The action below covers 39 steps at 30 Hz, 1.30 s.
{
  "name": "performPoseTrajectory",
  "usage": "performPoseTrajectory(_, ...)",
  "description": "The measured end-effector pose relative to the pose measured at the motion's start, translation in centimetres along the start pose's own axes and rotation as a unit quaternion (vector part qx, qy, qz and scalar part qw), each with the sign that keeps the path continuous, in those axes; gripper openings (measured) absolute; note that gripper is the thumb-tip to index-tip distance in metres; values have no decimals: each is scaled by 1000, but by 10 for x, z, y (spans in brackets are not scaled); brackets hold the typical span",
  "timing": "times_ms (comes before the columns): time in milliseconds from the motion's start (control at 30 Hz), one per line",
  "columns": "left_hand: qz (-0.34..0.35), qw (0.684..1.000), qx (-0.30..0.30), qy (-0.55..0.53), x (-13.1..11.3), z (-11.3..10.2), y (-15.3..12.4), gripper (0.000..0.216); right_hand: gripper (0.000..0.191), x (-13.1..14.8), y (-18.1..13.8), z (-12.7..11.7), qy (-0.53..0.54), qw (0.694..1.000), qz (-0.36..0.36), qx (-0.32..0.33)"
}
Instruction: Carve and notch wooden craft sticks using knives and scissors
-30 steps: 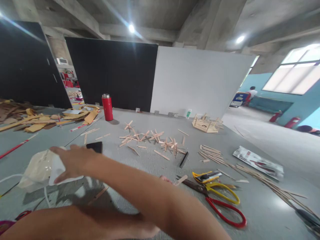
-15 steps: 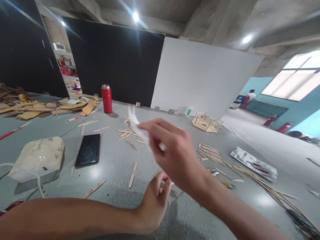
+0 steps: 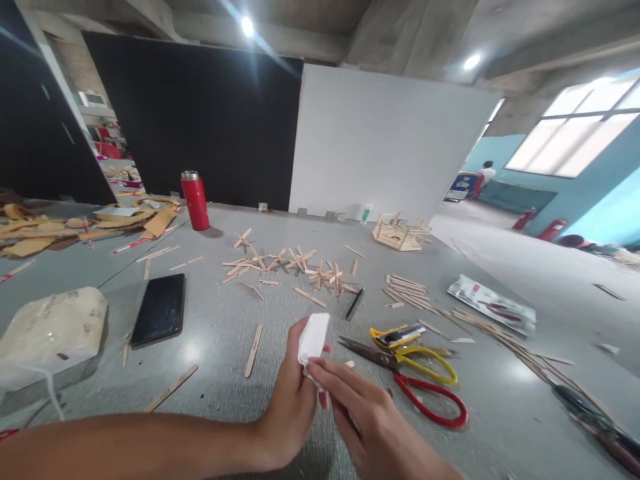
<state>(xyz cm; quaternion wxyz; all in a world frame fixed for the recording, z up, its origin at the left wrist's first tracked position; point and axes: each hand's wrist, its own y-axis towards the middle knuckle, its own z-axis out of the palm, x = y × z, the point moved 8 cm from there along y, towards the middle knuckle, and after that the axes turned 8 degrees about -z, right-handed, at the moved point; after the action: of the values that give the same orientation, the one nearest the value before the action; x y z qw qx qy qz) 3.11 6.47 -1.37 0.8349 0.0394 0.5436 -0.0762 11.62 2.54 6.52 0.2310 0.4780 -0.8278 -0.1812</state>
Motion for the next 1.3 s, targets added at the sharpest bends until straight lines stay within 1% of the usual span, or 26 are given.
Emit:
performPoseTrajectory(100,-7,1000,-3,3,-7,1,2,19,43,3,-8,-3,-8,1000,11,-25)
performPoseTrajectory(167,-15,1000,-12,10,-10,0,6,12,39,5,-13,-13,-26,998,10,-58)
performPoseTrajectory(233,-26,999,-24,17,-13,-1,12,9,39,5,-16,-24,-49,995,3,-86)
performPoseTrajectory(333,-41,998,-33,18,-15,-2,18,11,37,1,-14,-31,-65,994,5,-91)
performPoseTrajectory(400,-48,998,-31,17,-13,-1,19,12,39,-4,-9,-29,-63,995,20,-79)
performPoseTrajectory(500,-58,998,-31,18,-6,-1,17,13,46,-10,0,-20,-41,997,31,-56)
performPoseTrajectory(567,-61,997,-32,22,-3,-2,15,15,42,-10,5,-13,-15,998,22,-49)
performPoseTrajectory(633,-58,998,-31,26,-2,-3,12,17,32,-9,8,-11,11,998,13,-56)
performPoseTrajectory(733,-47,998,-31,38,-8,-4,9,16,20,-4,10,-11,39,997,3,-70)
performPoseTrajectory(833,-26,997,-37,61,-19,-6,6,28,22,2,12,-10,50,996,-3,-80)
performPoseTrajectory(900,-8,997,-32,74,-25,-6,5,30,24,4,12,-8,56,995,-1,-88)
performPoseTrajectory(967,13,996,-29,87,-29,-6,6,29,21,3,12,-6,66,993,15,-95)
performPoseTrajectory(1033,30,994,-26,102,-32,-6,7,26,20,-1,11,-5,73,991,46,-102)
performPoseTrajectory(1133,41,991,-15,123,-34,-4,9,23,21,-9,7,-5,65,987,88,-114)
performPoseTrajectory(1200,34,990,-12,137,-35,-4,12,21,20,-8,5,-4,52,989,85,-108)
performPoseTrajectory(1300,-1,987,-3,161,-33,-4,18,14,17,-2,4,0,20,996,46,-74)
